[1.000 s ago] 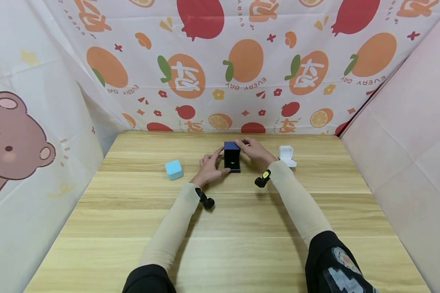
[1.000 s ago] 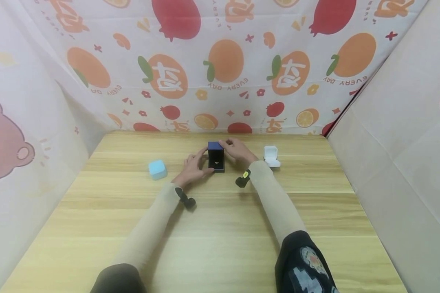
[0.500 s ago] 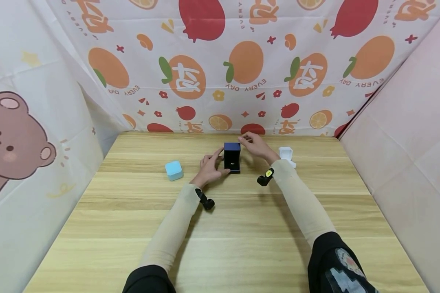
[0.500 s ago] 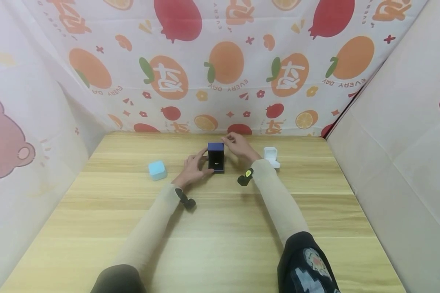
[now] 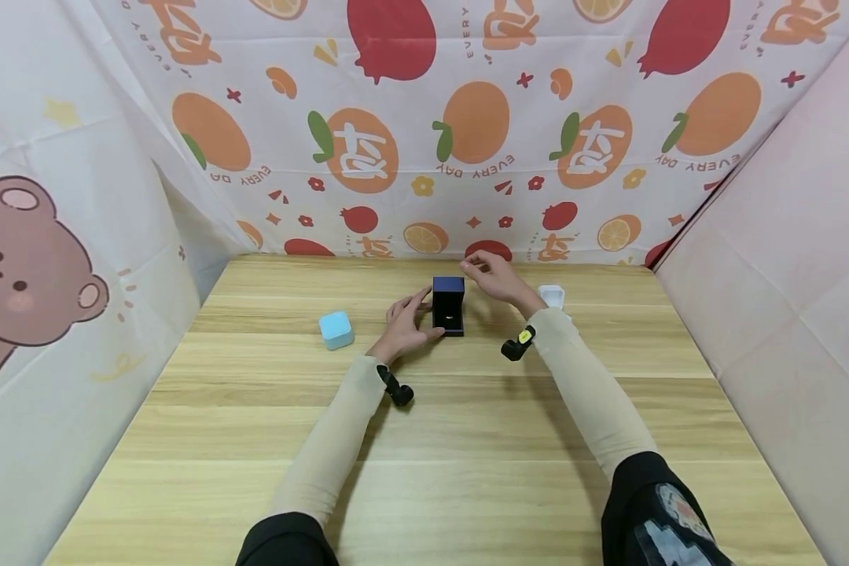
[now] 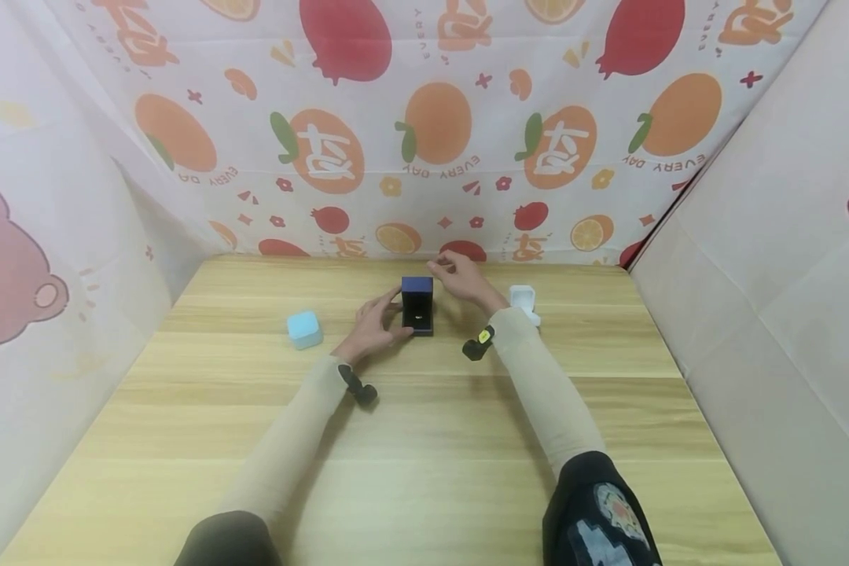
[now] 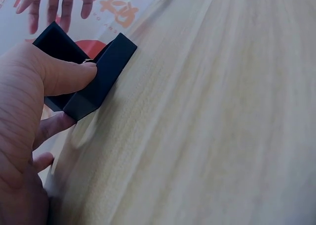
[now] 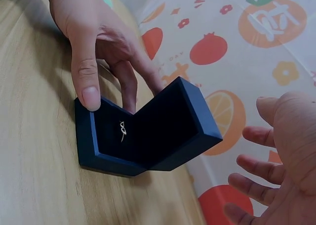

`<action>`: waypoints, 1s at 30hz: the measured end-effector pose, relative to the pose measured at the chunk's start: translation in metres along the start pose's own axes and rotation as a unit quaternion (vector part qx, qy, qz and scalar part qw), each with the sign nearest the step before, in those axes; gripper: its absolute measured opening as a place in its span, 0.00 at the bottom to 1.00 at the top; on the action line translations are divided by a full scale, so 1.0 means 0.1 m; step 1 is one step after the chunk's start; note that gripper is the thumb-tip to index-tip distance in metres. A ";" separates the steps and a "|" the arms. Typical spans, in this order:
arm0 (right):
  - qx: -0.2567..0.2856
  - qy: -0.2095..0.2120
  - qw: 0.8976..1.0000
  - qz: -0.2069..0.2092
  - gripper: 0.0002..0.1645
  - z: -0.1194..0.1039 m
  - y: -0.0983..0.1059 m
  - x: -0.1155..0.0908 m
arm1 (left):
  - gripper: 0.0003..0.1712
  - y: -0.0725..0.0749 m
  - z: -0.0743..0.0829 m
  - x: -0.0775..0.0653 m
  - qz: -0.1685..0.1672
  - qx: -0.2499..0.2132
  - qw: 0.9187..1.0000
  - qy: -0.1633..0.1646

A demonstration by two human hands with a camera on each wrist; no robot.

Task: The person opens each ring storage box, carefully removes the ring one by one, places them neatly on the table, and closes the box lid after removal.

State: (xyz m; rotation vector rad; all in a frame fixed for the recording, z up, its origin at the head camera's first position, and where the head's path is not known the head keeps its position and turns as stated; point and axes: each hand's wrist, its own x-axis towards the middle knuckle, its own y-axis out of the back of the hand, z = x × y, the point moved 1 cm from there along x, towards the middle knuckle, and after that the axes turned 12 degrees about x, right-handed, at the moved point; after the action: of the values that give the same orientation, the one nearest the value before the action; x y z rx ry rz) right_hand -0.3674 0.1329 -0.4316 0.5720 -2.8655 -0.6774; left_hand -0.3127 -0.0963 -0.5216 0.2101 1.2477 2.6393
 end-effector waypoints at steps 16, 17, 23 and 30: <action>0.011 0.011 1.000 -0.011 0.21 -0.06 0.01 -0.12 | 0.54 0.02 0.03 -0.01 0.003 0.006 1.000 -0.014; 0.013 0.015 1.000 -0.012 0.20 -0.06 0.01 -0.13 | 0.54 0.02 0.02 -0.01 0.003 0.006 1.000 -0.016; -0.003 0.041 0.999 -0.021 0.20 -0.07 0.02 -0.17 | 0.54 0.00 0.01 0.00 0.005 0.010 1.000 -0.015; -0.008 0.061 0.998 -0.032 0.17 -0.06 -0.01 -0.23 | 0.54 0.00 0.00 -0.01 0.001 0.010 1.000 -0.013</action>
State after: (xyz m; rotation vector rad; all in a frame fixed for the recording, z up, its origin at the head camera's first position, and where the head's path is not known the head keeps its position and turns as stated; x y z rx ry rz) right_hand -0.3450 0.1391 -0.4280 0.6823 -2.7366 -0.6499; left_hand -0.3112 -0.0966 -0.5214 0.2478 1.2667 2.6178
